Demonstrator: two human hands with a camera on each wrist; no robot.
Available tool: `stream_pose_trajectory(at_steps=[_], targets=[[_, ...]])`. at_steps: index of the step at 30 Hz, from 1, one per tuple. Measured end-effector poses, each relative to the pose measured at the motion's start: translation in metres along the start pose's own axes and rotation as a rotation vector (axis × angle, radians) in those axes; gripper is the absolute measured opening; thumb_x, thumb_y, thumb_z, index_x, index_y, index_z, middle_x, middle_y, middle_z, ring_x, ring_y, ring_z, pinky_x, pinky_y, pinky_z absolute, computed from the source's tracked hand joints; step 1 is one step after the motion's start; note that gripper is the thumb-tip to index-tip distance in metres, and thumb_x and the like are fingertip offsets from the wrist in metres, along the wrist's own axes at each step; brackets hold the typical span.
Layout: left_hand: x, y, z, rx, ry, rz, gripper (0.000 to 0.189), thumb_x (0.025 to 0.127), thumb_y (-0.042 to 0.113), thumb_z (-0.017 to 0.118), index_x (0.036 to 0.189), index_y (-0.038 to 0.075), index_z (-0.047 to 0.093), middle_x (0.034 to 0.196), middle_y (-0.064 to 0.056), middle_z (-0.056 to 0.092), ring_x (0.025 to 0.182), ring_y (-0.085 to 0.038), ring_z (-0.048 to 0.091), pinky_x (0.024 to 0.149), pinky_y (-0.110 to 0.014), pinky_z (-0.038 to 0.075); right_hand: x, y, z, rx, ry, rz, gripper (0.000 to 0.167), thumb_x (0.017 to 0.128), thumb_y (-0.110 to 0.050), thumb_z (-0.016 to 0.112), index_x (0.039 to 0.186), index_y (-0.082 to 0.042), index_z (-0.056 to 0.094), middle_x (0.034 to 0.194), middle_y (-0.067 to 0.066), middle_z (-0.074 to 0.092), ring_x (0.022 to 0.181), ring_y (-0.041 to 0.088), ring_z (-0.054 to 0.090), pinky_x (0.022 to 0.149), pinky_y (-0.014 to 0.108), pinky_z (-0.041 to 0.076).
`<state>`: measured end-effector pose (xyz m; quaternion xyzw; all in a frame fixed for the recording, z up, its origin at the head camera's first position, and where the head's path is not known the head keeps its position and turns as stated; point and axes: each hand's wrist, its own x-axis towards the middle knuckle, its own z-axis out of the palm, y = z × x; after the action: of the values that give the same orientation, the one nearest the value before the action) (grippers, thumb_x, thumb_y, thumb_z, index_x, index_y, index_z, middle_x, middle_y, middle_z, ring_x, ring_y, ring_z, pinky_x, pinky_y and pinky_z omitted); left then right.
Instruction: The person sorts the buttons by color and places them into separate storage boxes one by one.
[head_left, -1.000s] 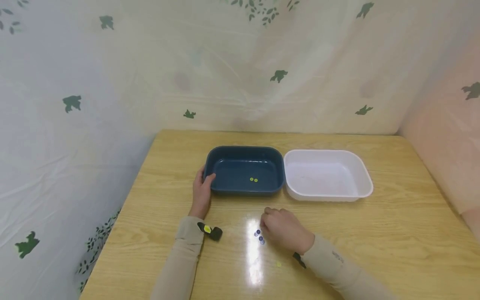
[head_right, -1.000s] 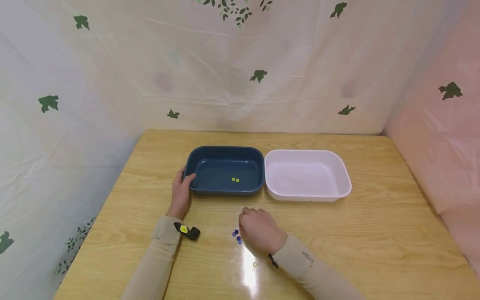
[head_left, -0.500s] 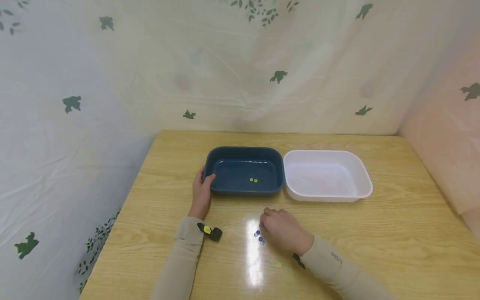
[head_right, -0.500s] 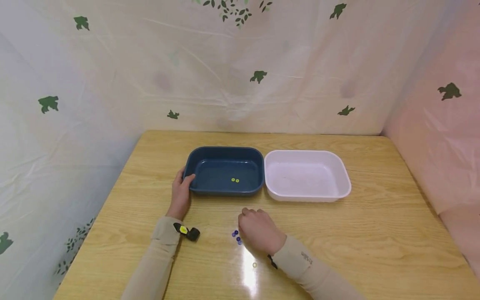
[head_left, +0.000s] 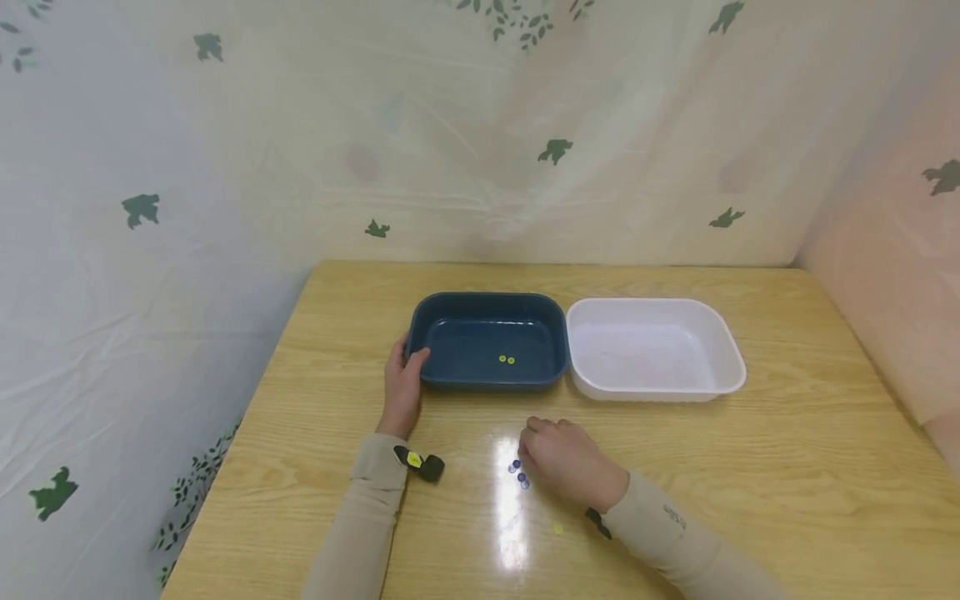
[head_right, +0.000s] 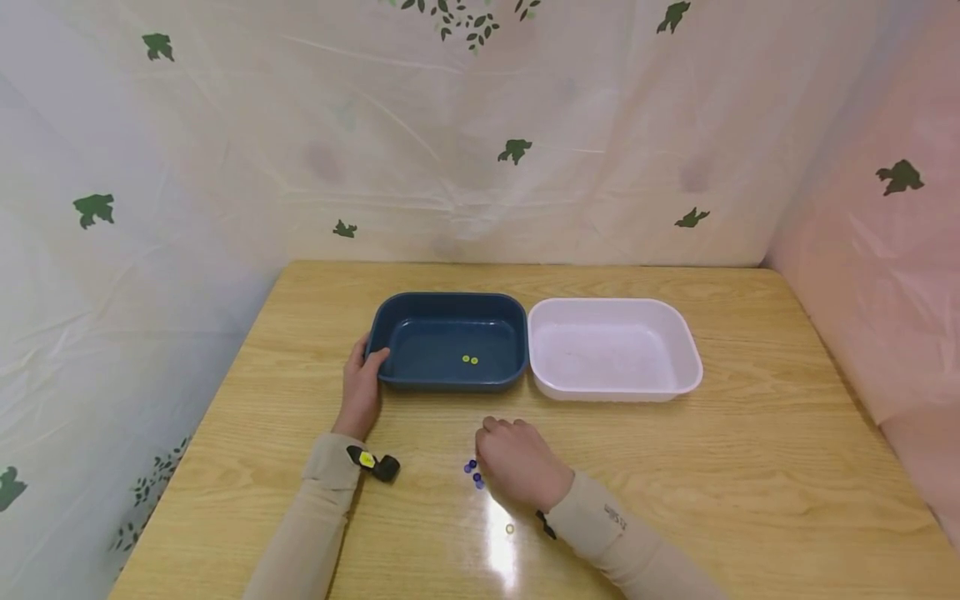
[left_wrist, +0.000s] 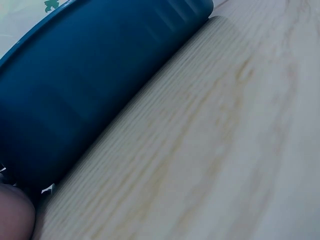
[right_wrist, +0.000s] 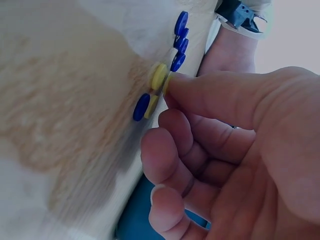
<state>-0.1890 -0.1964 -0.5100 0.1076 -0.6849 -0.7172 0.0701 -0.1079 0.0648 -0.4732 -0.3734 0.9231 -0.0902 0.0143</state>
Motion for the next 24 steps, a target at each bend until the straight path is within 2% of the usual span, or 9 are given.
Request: stream_pose_trajectory(at_steps=[9, 16, 20, 24], targets=[[0.0, -0.002, -0.001, -0.002, 0.003, 0.0, 0.051, 0.097, 0.02, 0.054, 0.145, 0.008, 0.041, 0.146, -0.008, 0.043, 0.134, -0.019, 0.039, 0.111, -0.037, 0.03, 0.0, -0.002, -0.007, 0.013, 0.036, -0.016, 0.007, 0.087, -0.015, 0.064, 0.08, -0.014, 0.065, 0.077, -0.007, 0.052, 0.066, 0.011, 0.051, 0.059, 0.028, 0.043], [-0.001, 0.0, -0.001, 0.002, 0.0, -0.004, 0.052, 0.097, 0.022, 0.054, 0.145, 0.009, 0.04, 0.147, -0.009, 0.042, 0.135, -0.019, 0.037, 0.111, -0.037, 0.03, 0.006, -0.003, -0.022, 0.043, -0.011, 0.012, 0.002, 0.087, -0.017, 0.067, 0.086, -0.016, 0.066, 0.082, -0.007, 0.057, 0.072, 0.011, 0.054, 0.066, 0.03, 0.045], [-0.001, 0.0, 0.0, 0.007, 0.005, -0.005, 0.052, 0.097, 0.021, 0.054, 0.145, 0.008, 0.04, 0.148, -0.009, 0.042, 0.136, -0.019, 0.036, 0.112, -0.037, 0.029, 0.009, -0.004, -0.034, 0.05, 0.031, 0.008, 0.003, 0.087, -0.015, 0.069, 0.088, -0.014, 0.066, 0.082, -0.006, 0.055, 0.069, 0.01, 0.052, 0.064, 0.026, 0.045], [-0.001, 0.0, 0.001, 0.009, 0.011, -0.003, 0.052, 0.097, 0.021, 0.054, 0.146, 0.01, 0.04, 0.148, -0.007, 0.041, 0.136, -0.018, 0.036, 0.112, -0.037, 0.029, 0.013, -0.003, -0.044, 0.054, 0.137, -0.018, 0.004, 0.089, -0.014, 0.068, 0.09, -0.01, 0.068, 0.081, -0.005, 0.052, 0.066, 0.008, 0.046, 0.058, 0.02, 0.042]])
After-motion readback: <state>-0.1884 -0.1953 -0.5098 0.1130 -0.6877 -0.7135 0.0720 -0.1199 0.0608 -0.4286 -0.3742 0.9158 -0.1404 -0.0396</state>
